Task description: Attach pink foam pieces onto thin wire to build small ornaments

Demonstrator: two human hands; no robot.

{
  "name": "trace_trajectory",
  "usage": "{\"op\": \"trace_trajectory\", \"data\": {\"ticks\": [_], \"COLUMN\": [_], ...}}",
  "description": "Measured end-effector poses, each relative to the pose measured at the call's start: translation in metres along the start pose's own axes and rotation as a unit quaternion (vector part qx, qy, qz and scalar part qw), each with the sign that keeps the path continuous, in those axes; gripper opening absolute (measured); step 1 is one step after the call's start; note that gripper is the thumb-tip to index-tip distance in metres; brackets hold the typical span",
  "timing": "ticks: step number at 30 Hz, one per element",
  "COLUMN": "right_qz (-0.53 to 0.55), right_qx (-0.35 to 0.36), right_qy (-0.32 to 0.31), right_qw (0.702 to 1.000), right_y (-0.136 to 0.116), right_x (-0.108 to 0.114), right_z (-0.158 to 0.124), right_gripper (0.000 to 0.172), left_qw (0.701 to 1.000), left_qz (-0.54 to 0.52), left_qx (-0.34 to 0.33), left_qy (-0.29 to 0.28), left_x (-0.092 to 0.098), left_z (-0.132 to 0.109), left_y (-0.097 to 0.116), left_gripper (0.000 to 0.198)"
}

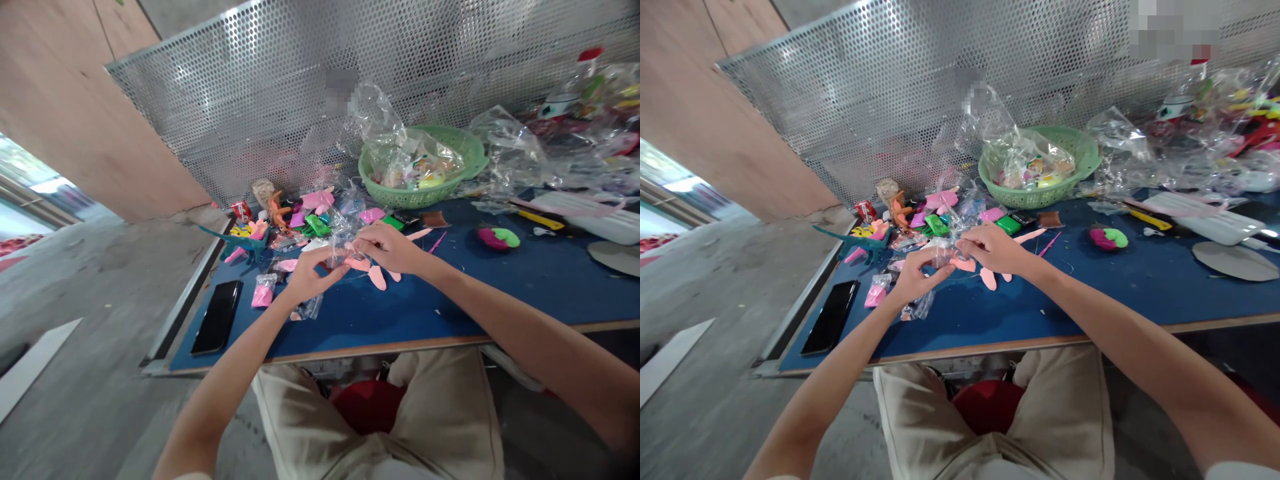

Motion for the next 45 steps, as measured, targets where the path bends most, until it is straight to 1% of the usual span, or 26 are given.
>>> {"op": "trace_trajectory", "data": {"ticks": [4, 6, 9, 12, 14, 17, 19, 21, 23, 27, 29, 31, 37, 39, 43, 45], "right_qz": [-0.042, -0.06, -0.059, -0.046, -0.04, -0.04, -0.043, -0.039, -0.035, -0.066, -0.08, -0.09, -0.088, -0.086, -0.086, -0.091], "right_qx": [0.006, 0.011, 0.017, 0.006, -0.007, -0.017, -0.017, -0.016, -0.007, 0.023, 0.029, 0.03, 0.038, 0.039, 0.036, 0.039], "right_qy": [-0.019, -0.029, -0.038, -0.024, -0.008, 0.01, 0.023, 0.026, 0.022, 0.023, 0.026, 0.025, 0.01, 0.011, 0.008, 0.005], "right_qw": [0.999, 0.998, 0.997, 0.999, 0.999, 0.999, 0.999, 0.999, 0.999, 0.997, 0.996, 0.995, 0.995, 0.995, 0.996, 0.995], "right_y": [-0.001, -0.001, -0.001, 0.0, 0.001, 0.001, 0.001, 0.0, -0.002, -0.006, -0.007, -0.008, -0.006, -0.005, -0.005, -0.005], "right_x": [0.0, 0.001, 0.002, 0.002, 0.003, 0.006, 0.01, 0.012, 0.01, 0.004, 0.001, 0.001, 0.005, 0.005, 0.003, 0.003], "right_z": [0.0, -0.001, 0.0, 0.0, 0.0, 0.0, 0.0, 0.0, 0.002, 0.004, 0.004, 0.004, 0.003, 0.003, 0.003, 0.003], "right_gripper": [0.044, 0.042, 0.042, 0.046, 0.044, 0.041, 0.042, 0.043, 0.042, 0.042, 0.043, 0.043, 0.04, 0.04, 0.042, 0.042], "left_qw": [0.999, 0.999, 0.998, 0.997, 0.997, 0.997, 0.996, 0.995, 0.995, 0.989, 0.987, 0.986, 0.99, 0.99, 0.989, 0.987], "left_qz": [0.005, 0.004, -0.013, -0.012, -0.004, -0.011, -0.017, -0.016, -0.019, -0.046, -0.045, -0.039, -0.061, -0.059, -0.023, -0.022], "left_qx": [0.006, 0.019, 0.047, 0.061, 0.061, 0.075, 0.091, 0.095, 0.092, 0.107, 0.114, 0.117, 0.111, 0.107, 0.093, 0.096], "left_qy": [-0.033, -0.036, -0.032, -0.048, -0.054, -0.027, -0.008, -0.005, -0.024, -0.089, -0.106, -0.107, -0.067, -0.074, -0.116, -0.123], "left_x": [-0.003, -0.003, -0.003, -0.005, -0.007, -0.006, -0.004, -0.004, -0.004, -0.008, -0.008, -0.009, -0.009, -0.01, -0.012, -0.012], "left_z": [0.0, -0.001, -0.001, -0.002, -0.002, -0.002, -0.002, -0.002, -0.003, -0.003, -0.004, -0.003, -0.004, -0.004, -0.004, -0.004], "left_y": [-0.001, -0.002, -0.005, -0.006, -0.006, -0.008, -0.01, -0.01, -0.008, -0.005, -0.003, -0.002, -0.001, -0.002, -0.002, -0.002], "left_gripper": [0.026, 0.026, 0.028, 0.029, 0.029, 0.032, 0.034, 0.036, 0.036, 0.035, 0.038, 0.039, 0.035, 0.035, 0.031, 0.031]}}
Point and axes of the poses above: each hand's wrist, its own z-axis towards the middle knuckle, its own x-axis out of the back of the hand, y = z × x, the point moved 4 cm from there along z, towards the middle knuckle, and after that the axes turned 13 degrees about x, right-handed, at the moved point
